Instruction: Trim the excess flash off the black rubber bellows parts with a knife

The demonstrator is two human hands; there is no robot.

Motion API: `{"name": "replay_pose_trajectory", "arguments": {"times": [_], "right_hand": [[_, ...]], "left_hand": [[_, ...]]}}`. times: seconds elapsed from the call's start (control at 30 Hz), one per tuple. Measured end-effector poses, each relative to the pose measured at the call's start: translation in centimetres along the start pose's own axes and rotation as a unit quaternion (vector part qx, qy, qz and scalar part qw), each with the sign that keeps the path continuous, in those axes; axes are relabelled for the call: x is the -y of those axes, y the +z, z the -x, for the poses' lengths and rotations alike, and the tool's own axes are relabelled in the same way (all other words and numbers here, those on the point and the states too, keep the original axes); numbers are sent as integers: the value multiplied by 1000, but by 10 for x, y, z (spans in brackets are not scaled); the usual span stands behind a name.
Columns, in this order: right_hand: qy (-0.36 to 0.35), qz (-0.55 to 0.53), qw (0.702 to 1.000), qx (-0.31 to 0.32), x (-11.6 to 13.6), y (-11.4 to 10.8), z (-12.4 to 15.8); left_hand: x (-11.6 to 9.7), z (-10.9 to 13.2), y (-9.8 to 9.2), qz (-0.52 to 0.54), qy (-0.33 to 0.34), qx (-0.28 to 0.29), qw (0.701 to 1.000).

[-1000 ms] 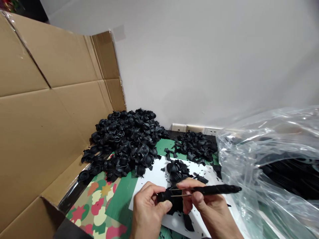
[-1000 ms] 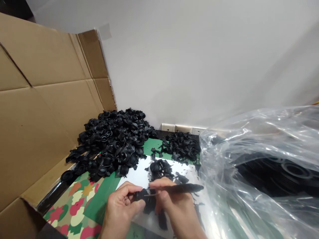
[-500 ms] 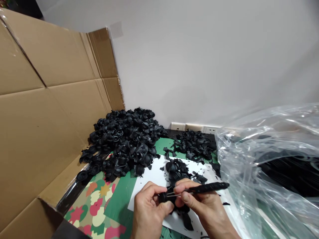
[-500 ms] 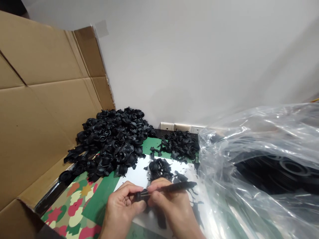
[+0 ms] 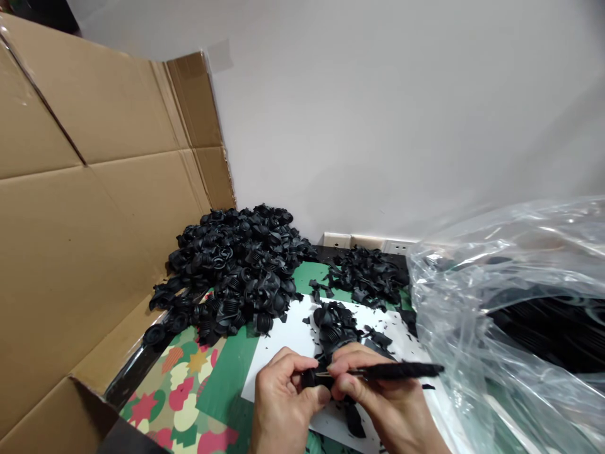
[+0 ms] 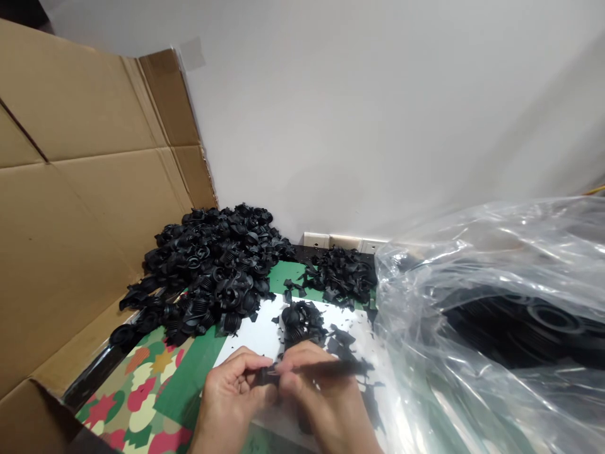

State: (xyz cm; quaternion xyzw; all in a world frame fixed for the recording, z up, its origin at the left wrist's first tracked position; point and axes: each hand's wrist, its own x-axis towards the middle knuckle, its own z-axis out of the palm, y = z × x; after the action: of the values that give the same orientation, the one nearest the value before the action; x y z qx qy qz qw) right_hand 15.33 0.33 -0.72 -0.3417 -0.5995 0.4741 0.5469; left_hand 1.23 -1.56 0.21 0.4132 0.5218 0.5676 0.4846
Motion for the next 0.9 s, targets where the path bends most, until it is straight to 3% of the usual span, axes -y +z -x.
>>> {"name": "replay_pose_trajectory", "arguments": {"times": [0.1, 0.17, 0.23, 0.3, 0.37, 0.47, 0.57, 0.67, 0.8, 0.9], "right_hand": [[-159, 178, 971, 26, 3, -8, 0], [-218, 278, 935, -24, 4, -16, -4], [-217, 300, 923, -102, 5, -23, -9], [-169, 238, 948, -129, 4, -26, -14], [-93, 158, 977, -112, 4, -24, -16], [11, 72, 995, -72, 3, -18, -14], [51, 7, 998, -49, 4, -13, -12], [95, -23, 995, -22, 8, -10, -13], [204, -15, 978, 35, 17, -4, -13], [233, 4, 968, 89, 24, 4, -11]], "left_hand": [[0, 5, 2, 7, -37, 24, 999], [0, 8, 4, 8, -21, 22, 1000], [0, 9, 4, -5, 11, 8, 1000], [-1, 8, 2, -21, 33, -10, 999], [-2, 6, 0, -33, 43, -14, 998], [-4, 4, 0, -37, 58, -28, 997], [-6, 4, 2, -28, 68, -55, 996], [-8, 4, 2, -7, 31, -63, 998], [-8, 2, -2, 30, -47, -57, 997], [-9, 2, -2, 28, -47, -52, 997]]}}
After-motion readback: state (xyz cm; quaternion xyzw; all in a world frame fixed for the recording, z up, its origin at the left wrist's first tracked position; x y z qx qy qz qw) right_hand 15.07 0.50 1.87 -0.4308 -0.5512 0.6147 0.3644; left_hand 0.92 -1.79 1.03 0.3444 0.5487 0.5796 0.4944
